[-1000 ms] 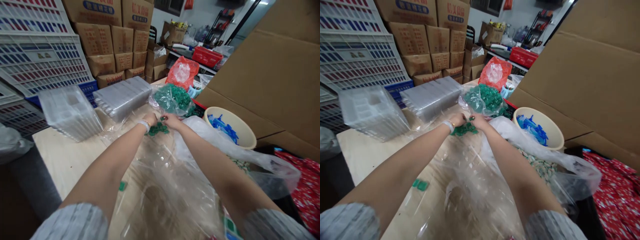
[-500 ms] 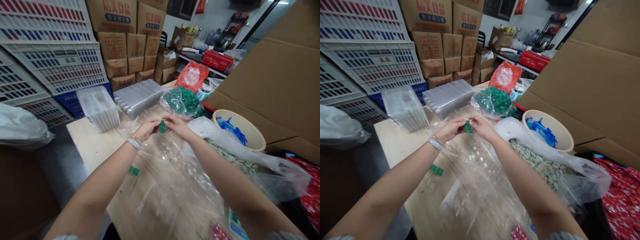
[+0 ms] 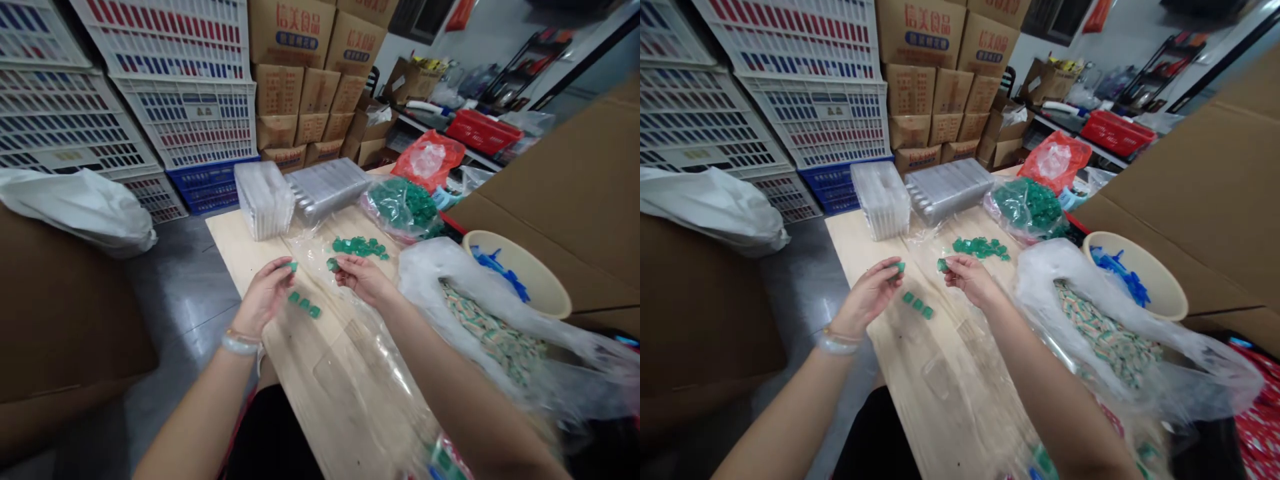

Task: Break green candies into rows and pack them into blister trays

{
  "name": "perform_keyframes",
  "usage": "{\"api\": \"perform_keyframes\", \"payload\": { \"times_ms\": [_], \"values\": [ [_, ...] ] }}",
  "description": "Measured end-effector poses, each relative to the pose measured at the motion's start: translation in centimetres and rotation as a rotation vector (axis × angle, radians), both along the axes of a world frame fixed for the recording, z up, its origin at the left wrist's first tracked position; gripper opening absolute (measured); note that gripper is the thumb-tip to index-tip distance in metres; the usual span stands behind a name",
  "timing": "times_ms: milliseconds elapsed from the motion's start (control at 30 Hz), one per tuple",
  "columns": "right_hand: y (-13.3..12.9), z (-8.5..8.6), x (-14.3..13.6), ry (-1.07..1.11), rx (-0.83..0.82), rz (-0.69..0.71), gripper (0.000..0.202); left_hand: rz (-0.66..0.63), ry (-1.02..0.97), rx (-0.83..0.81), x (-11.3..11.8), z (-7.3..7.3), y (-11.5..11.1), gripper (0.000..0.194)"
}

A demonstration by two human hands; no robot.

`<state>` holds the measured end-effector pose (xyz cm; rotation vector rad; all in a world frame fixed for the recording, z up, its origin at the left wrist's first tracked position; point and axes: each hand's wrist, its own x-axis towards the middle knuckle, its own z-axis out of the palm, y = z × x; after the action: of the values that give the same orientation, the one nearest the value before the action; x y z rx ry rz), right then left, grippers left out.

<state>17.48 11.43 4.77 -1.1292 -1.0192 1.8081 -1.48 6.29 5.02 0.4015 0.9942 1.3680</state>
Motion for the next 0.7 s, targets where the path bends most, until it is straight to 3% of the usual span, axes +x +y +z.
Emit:
{"api": "perform_keyframes", "payload": {
  "times_ms": [100,167,300,433,600,700],
  "values": [
    [-0.6,-0.8,-2.4,-0.28,0.128,0.103,0.02,0.169,-0.008,-0.083,-3.5,-1.2,-2.5,0.019],
    [-1.1,-1.5,-4.6,-0.525,0.308,0.138,0.017,0.222,-0.031,-0.135,-4.7,-2.0,-3.7,0.018],
    [-2.6,-2.7,-8.2,-0.904,0.708,0.198,0.016,0.229,-0.05,-0.147,-4.7,-2.7,-4.6,0.016],
    [-4.0,-3.4,-9.9,-1.158,0.874,0.394,0.015,0.228,-0.033,-0.134,-4.0,-2.7,-4.6,0.018],
    [-4.6,-3.7,-10.2,-1.283,0.971,0.505,0.017,0.205,0.006,-0.114,-4.0,-3.1,-4.6,0.018],
    [-4.7,-3.0,-9.8,-1.169,0.926,0.392,0.024,0.208,0.067,-0.088,-4.0,-3.5,-4.7,0.018]
  ]
}}
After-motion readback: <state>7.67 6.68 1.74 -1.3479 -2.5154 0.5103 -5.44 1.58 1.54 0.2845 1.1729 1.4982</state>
